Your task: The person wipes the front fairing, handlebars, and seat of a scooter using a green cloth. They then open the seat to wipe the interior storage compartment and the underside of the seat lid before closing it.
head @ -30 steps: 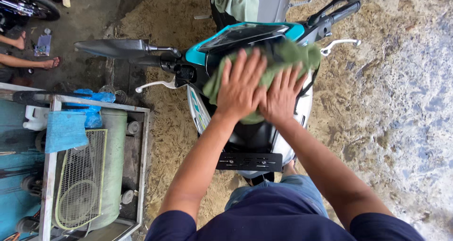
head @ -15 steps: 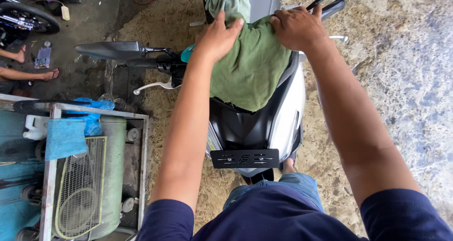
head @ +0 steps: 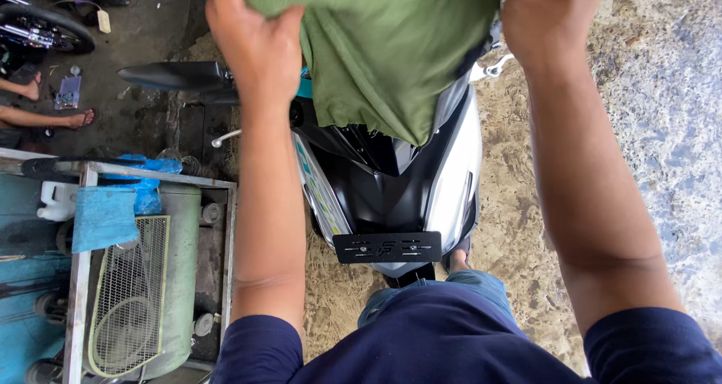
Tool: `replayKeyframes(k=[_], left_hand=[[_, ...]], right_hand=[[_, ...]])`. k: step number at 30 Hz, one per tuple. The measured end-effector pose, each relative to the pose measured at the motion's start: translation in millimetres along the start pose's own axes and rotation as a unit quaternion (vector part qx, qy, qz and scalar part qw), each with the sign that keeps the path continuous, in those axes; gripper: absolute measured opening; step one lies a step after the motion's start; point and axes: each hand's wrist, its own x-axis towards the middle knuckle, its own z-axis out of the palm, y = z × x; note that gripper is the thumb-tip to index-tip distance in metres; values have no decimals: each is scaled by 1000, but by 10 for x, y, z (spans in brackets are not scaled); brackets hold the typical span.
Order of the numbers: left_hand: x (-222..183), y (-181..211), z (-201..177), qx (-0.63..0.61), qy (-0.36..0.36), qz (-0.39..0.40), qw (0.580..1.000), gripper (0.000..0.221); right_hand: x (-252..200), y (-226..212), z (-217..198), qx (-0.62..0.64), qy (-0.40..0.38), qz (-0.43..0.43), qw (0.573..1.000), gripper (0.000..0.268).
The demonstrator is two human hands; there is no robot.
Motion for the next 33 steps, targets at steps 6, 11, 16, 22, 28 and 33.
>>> replayKeyframes(k=[6,11,16,22,28,33], left_hand=[[-683,529,-280,-144,-209,-101,962,30],[-1356,882,-245,57,-323,-103,939,34],[-1244,681,-482,117,-331,-122,928,27],[-998,1026,-833,-149,-522,-197,816,26],[-1111,1026,-523,-216,-538,-197,790,25],[-670,928,-430,-134,-288,-234,919,21]], right_hand=[[-230,-762,143,21,-388,-48,920,118],[-1583,-1268,378,-75,-459,38,884,132],[-1746,-1158,621,-162,-373,54,912,53],[-1127,-1659,-137,10,-453,-101,886,30],[-827,-1620,-651,50,-559,19,828,26],[-364,-1719,-479,-243,-390,-76,885,19]])
